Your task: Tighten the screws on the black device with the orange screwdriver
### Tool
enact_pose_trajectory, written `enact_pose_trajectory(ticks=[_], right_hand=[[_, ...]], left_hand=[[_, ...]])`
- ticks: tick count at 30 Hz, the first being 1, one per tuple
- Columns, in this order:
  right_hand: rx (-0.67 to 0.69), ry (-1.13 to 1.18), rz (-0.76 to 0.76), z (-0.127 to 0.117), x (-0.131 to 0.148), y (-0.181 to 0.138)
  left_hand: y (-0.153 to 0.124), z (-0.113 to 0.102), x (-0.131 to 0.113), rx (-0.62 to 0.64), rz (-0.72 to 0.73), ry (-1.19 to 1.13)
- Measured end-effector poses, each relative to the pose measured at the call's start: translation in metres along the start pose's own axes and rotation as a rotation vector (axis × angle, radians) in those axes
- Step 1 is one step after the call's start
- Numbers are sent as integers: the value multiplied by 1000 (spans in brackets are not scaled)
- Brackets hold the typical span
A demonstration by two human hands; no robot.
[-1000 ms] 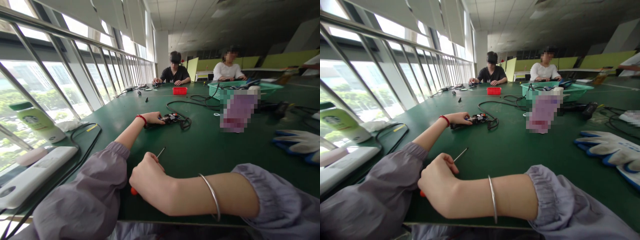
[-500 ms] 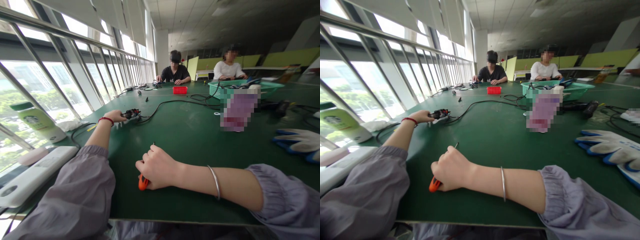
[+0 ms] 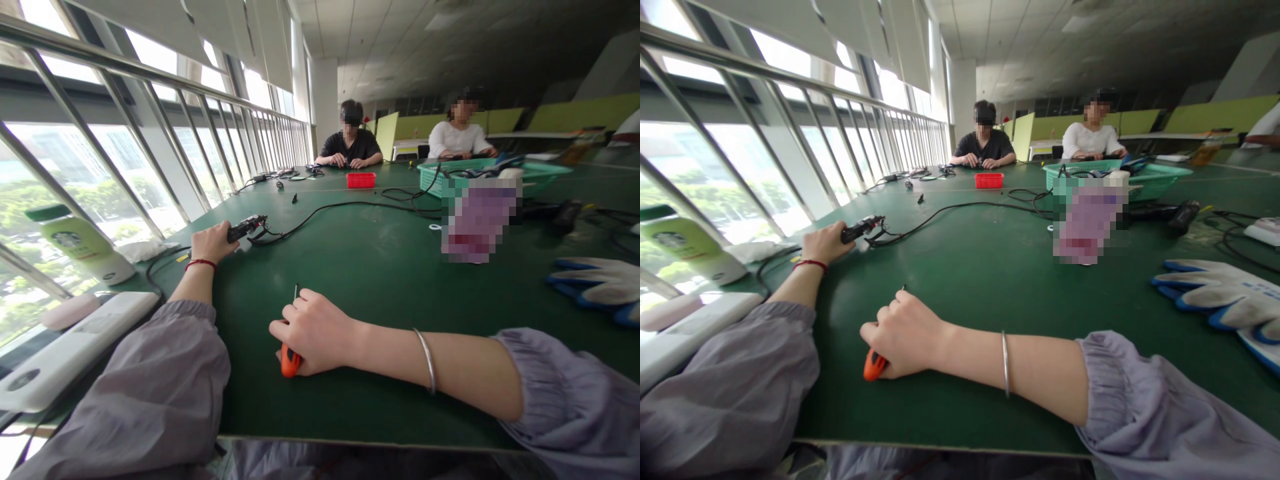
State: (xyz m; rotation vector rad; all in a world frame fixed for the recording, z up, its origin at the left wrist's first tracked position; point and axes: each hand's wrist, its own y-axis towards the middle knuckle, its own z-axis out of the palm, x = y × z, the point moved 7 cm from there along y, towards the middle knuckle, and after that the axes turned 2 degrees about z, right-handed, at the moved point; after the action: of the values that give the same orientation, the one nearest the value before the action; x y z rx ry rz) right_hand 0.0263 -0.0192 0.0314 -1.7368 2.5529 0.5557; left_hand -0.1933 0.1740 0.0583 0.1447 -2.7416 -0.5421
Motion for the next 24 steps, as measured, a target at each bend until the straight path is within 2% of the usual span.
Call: enact_pose_trajectory(ticks=[5, 8, 12, 15, 19, 22, 24], right_hand=[[-32, 34, 11, 2, -1, 0], [-92, 60, 34, 4, -14, -2], [-233, 17, 61, 4, -61, -16], [-298, -118, 174, 5, -110, -37], [-262, -166, 342, 10, -160, -62], [-249, -168, 398, 12, -174, -70], [-235, -164, 405, 14, -174, -69]], left_hand=[[-1, 0, 6, -183, 5, -53], [-1, -4, 4, -294, 33, -79], [2, -15, -5, -417, 75, -111], [6, -25, -18, -481, 153, -127], [10, -31, -38, -504, 303, -120], [9, -30, -45, -460, 354, -125], [7, -30, -45, -432, 326, -151]])
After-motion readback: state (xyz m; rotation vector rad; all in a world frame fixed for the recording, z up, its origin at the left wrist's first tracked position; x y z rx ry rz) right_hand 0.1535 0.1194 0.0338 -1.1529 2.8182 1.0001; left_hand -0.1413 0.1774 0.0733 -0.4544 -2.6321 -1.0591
